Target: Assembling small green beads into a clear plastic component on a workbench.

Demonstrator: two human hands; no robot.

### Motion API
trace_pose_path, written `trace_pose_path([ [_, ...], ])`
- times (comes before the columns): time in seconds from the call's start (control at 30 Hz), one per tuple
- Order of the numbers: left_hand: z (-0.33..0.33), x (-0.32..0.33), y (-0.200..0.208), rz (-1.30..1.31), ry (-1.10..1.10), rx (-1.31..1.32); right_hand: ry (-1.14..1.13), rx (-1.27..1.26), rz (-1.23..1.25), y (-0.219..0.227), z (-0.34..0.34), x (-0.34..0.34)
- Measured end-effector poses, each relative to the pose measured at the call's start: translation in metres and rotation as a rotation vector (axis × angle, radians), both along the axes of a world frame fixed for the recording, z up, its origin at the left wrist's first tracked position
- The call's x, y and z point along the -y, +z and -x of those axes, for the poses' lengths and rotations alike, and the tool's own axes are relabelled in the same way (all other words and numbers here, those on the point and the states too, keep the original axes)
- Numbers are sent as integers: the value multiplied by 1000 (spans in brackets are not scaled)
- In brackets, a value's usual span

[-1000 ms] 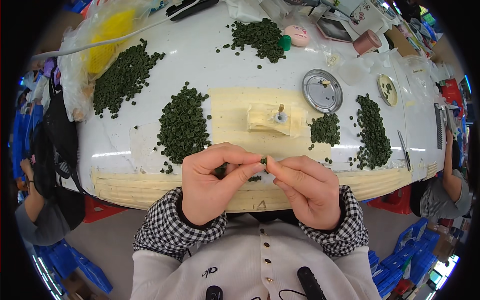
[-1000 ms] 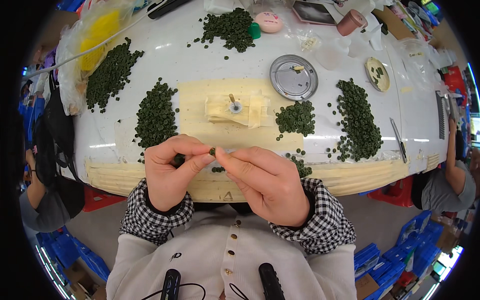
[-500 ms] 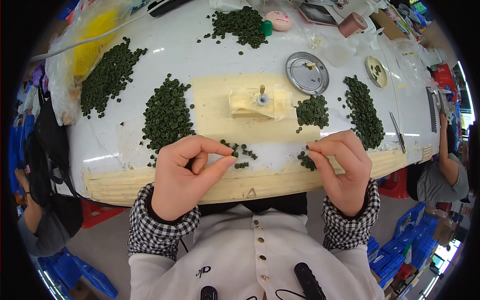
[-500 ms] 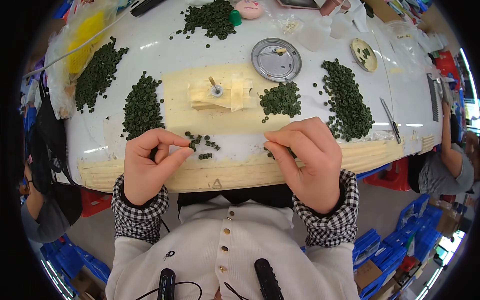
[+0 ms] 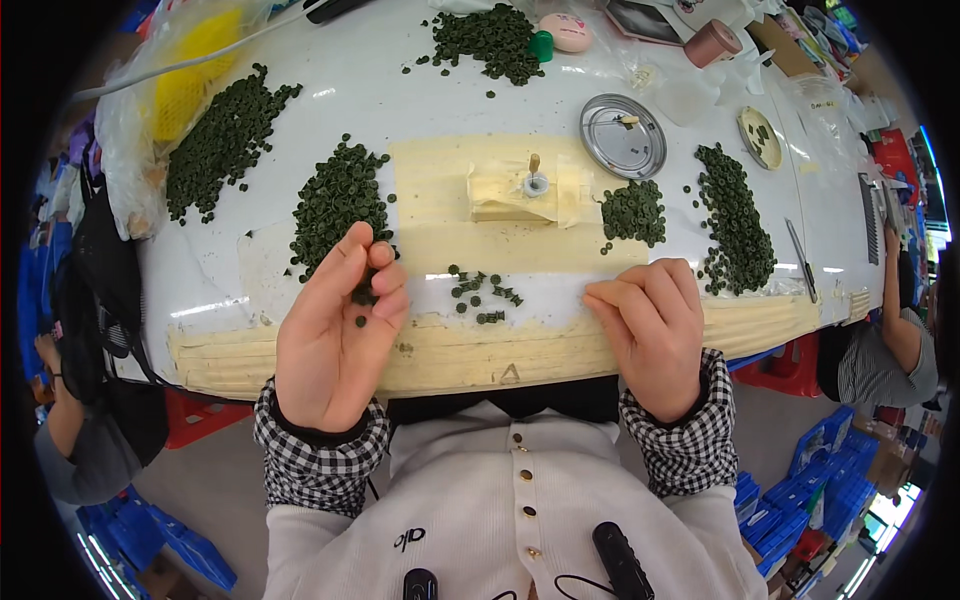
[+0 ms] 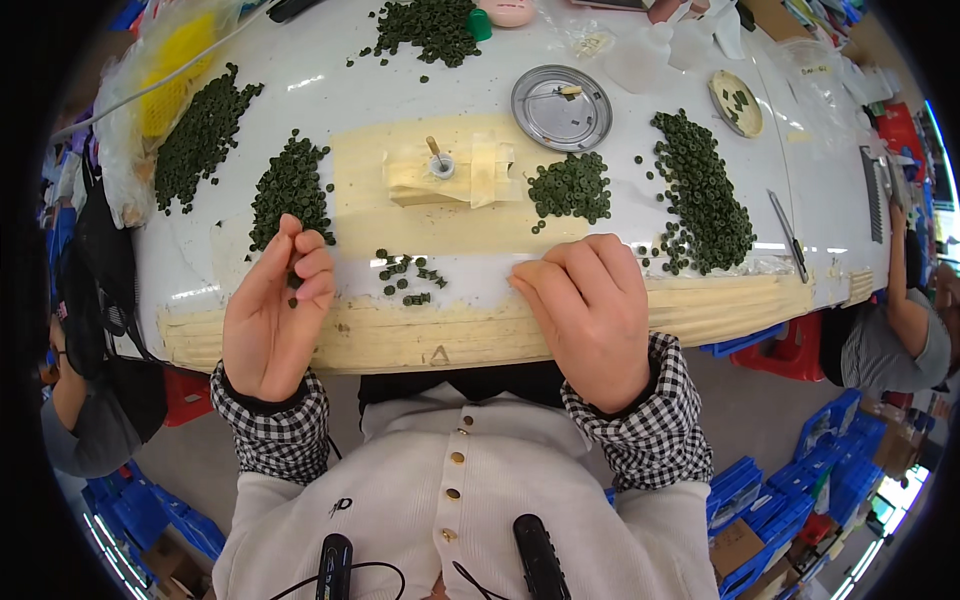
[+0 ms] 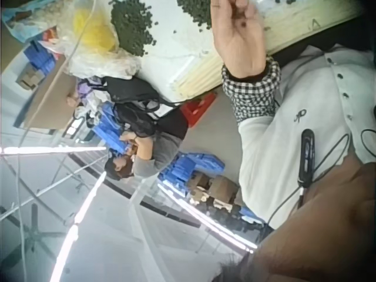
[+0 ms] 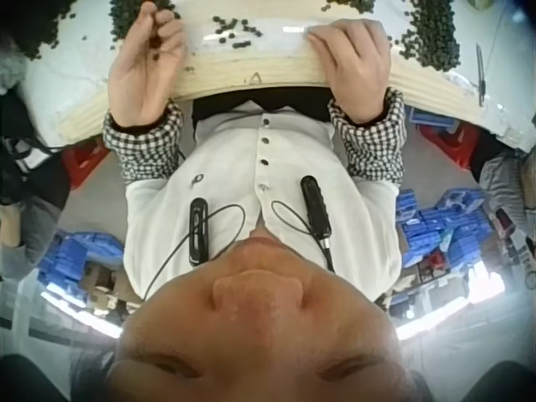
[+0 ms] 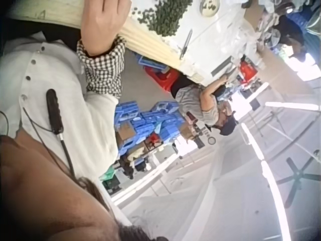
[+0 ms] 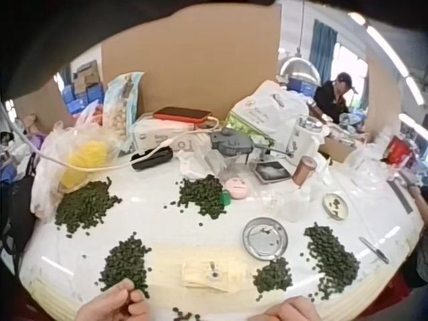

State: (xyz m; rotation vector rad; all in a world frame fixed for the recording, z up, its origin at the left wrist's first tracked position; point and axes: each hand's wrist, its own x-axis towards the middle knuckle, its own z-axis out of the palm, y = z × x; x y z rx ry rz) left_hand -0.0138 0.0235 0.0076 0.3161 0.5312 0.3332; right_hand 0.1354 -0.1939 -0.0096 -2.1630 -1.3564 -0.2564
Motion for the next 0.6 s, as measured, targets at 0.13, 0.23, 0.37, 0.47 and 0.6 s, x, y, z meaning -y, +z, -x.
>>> trace_pose_path([
  [0.13,10,8,-7,18,-75,137,-14,71,35,6,1,2],
  [0.23,7,11,3,13,-50,8,-10,163,88,7,3,6],
  [0.37,3,12,1,55,-84,0,-14,129,63,6,4,3],
  [0.47,0,18,3,7,-171,-46,-16,53,33,5,5,0],
  [0.6,4,19,-15,66,-339,308,45,-77,-110,7,6,-4],
])
